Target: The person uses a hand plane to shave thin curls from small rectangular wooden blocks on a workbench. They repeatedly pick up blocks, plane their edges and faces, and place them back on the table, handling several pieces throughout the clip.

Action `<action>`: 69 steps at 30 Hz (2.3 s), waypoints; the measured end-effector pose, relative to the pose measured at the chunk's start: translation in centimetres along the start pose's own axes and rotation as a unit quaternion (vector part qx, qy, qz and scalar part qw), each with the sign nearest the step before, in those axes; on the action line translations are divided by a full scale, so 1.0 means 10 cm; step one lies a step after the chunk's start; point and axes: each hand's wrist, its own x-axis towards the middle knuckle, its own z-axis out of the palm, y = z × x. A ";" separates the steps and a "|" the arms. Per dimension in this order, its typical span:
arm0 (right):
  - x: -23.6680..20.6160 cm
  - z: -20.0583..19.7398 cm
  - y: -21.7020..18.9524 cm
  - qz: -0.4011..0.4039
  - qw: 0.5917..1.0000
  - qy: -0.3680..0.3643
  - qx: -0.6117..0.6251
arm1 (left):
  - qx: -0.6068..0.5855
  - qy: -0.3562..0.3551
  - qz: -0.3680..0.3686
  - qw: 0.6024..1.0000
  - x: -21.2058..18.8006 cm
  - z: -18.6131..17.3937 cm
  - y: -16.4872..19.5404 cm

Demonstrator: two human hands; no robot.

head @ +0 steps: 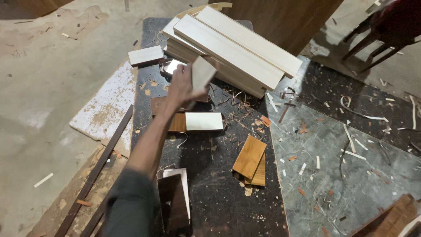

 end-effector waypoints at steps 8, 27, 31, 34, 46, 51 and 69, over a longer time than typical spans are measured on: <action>-1.28 -0.40 0.30 0.073 0.966 -0.055 0.243 | 0.047 -0.307 0.198 0.930 -3.93 1.02 0.93; -1.52 -0.08 -0.32 -0.231 0.910 -0.189 -0.289 | -0.056 0.011 -0.032 0.998 -5.20 2.01 0.29; -1.40 0.04 -0.62 -0.260 0.903 -0.167 -0.297 | -0.046 -0.006 -0.025 0.999 -5.16 1.97 0.28; -1.22 0.13 -0.81 -0.212 0.867 -0.207 -0.401 | -0.047 -0.015 -0.028 0.998 -5.17 1.99 0.28; -0.59 -0.18 -0.51 -0.059 0.962 -0.134 -0.230 | -0.044 -0.222 0.107 0.968 -4.91 1.68 0.29; -1.04 -0.79 -0.01 -0.001 0.999 0.019 -0.049 | 0.097 -0.203 0.152 0.962 -4.93 1.67 0.05; -1.97 -0.47 0.05 -0.144 0.981 0.068 -0.113 | -0.027 -0.146 0.162 0.976 -5.55 1.64 0.25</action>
